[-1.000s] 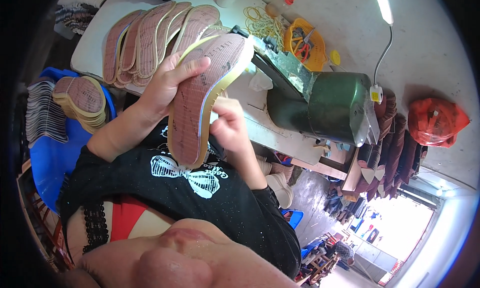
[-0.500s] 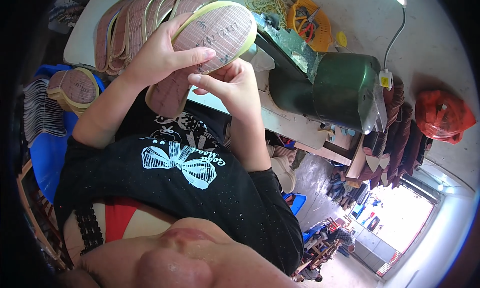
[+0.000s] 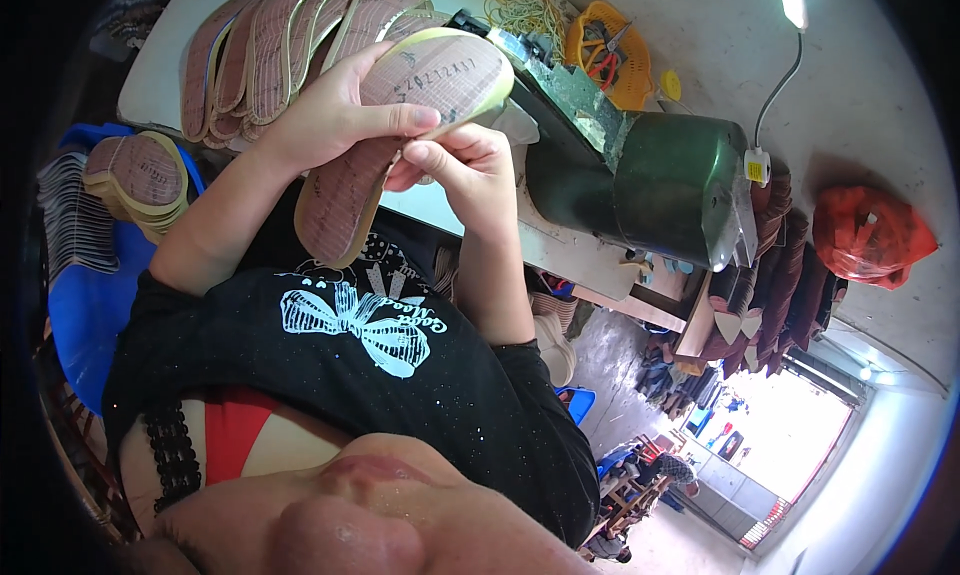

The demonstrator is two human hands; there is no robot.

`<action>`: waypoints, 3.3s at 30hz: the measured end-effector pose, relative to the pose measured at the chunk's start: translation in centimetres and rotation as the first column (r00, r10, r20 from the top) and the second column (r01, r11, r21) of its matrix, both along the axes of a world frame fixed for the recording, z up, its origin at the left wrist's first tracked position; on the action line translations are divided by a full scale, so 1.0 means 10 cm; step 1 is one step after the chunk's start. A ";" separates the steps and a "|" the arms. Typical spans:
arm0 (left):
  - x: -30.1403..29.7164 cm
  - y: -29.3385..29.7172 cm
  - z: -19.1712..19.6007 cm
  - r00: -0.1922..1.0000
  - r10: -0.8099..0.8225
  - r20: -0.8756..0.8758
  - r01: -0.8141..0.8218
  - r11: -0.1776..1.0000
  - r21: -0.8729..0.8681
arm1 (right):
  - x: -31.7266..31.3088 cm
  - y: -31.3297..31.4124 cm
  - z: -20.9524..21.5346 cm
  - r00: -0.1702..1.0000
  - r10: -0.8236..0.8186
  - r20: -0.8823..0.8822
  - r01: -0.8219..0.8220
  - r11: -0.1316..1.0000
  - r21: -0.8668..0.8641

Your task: The recorder is sorting and stacking shoe insoles at a workbench.

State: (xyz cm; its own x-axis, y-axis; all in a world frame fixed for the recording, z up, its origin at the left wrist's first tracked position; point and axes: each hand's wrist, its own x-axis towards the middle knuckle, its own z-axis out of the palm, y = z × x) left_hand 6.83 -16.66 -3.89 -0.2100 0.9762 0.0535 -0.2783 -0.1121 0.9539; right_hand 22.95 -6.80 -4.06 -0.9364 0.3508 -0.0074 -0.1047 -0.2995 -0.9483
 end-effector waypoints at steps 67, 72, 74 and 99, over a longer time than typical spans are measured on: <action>-0.39 1.25 -0.33 0.926 0.377 -0.020 -0.377 0.921 -0.098 | 0.02 0.03 -0.11 0.919 -0.384 0.085 0.393 0.903 -0.176; -0.28 1.44 -0.21 0.966 0.244 -0.088 -0.257 0.948 -0.189 | 0.12 0.09 -0.15 0.902 -0.425 0.081 0.432 0.873 -0.226; -0.23 1.51 -0.20 0.961 0.250 -0.117 -0.268 0.945 -0.186 | 0.12 0.05 -0.16 0.886 -0.462 0.051 0.459 0.852 -0.254; -0.97 2.13 0.26 0.120 -0.323 -0.939 0.501 0.836 -0.224 | -0.47 0.42 -0.18 0.816 -0.577 0.004 0.532 0.749 -0.394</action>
